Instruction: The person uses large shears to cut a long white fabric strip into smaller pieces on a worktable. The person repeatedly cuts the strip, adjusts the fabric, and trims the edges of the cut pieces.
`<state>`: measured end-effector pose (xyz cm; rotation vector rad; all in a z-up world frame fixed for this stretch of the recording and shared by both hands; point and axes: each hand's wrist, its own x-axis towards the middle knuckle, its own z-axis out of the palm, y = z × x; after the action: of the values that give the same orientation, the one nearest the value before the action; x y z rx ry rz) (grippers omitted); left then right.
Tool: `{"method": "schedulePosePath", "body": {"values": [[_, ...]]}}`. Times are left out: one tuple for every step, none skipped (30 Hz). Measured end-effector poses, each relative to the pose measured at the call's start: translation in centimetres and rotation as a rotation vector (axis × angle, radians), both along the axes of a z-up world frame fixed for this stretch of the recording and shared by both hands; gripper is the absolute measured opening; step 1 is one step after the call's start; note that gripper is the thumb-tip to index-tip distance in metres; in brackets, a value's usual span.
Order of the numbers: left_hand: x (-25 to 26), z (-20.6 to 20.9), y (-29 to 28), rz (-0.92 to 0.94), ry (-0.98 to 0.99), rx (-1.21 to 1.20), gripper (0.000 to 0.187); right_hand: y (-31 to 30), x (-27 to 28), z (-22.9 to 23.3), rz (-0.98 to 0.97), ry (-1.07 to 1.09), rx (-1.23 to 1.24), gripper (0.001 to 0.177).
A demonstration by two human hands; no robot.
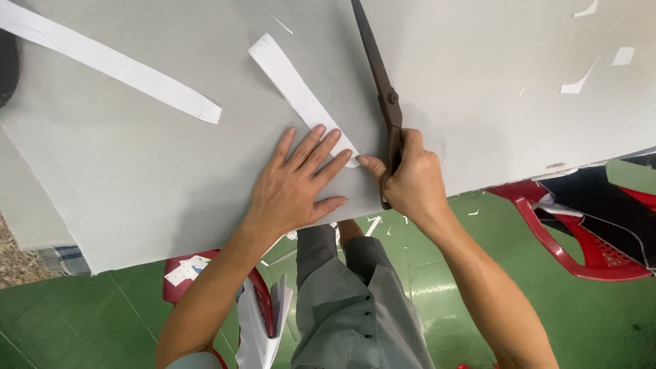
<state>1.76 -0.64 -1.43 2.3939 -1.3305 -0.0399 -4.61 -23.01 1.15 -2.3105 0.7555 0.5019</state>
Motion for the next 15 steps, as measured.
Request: {"method": "schedulePosePath", "body": {"values": [[-0.06,0.00,0.00,-0.001,0.003,0.001,0.072,0.17,-0.06,0.05,-0.001,0.003,0.001,0.065],[0.00,0.03,-0.03,-0.007,0.009,0.003,0.071,0.31,-0.02,0.13,0.001,-0.002,-0.010,0.066],[0.07,0.09,-0.04,-0.013,0.014,0.005,0.071,0.46,0.02,0.23,0.003,-0.007,-0.021,0.066],[0.04,0.10,-0.06,-0.013,0.016,0.005,0.071,0.49,0.05,0.32,0.003,-0.005,-0.020,0.066],[0.02,0.12,-0.05,-0.011,0.015,0.003,0.071,0.54,0.07,0.42,-0.001,-0.001,-0.015,0.067],[0.04,0.16,-0.03,-0.007,0.013,0.001,0.071,0.60,0.15,0.51,-0.004,0.001,-0.009,0.068],[0.06,0.15,-0.05,-0.007,0.012,0.002,0.071,0.57,0.24,0.68,-0.004,0.001,-0.008,0.068],[0.08,0.13,-0.04,-0.010,0.016,0.003,0.071,0.57,0.33,0.84,0.001,0.003,-0.004,0.067],[0.10,0.11,-0.02,-0.012,0.020,0.004,0.071,0.59,0.42,0.99,0.005,0.005,0.000,0.066],[0.10,0.12,-0.01,-0.011,0.021,0.005,0.071,0.62,0.42,0.97,0.007,0.006,0.001,0.066],[0.10,0.15,0.00,-0.012,0.021,0.006,0.071,0.64,0.41,0.96,0.018,-0.003,-0.008,0.067],[0.15,0.18,0.00,-0.015,0.021,0.006,0.072,0.66,0.43,0.94,0.027,-0.012,-0.017,0.068],[0.17,0.03,0.02,-0.015,0.021,0.007,0.072,0.65,0.45,0.92,0.027,-0.012,-0.016,0.068],[0.18,-0.10,0.05,-0.003,0.033,0.014,0.072,0.64,0.48,0.88,0.015,-0.005,-0.009,0.069],[0.18,-0.23,0.10,0.009,0.046,0.021,0.073,0.65,0.50,0.86,0.004,0.002,-0.001,0.069]]}}
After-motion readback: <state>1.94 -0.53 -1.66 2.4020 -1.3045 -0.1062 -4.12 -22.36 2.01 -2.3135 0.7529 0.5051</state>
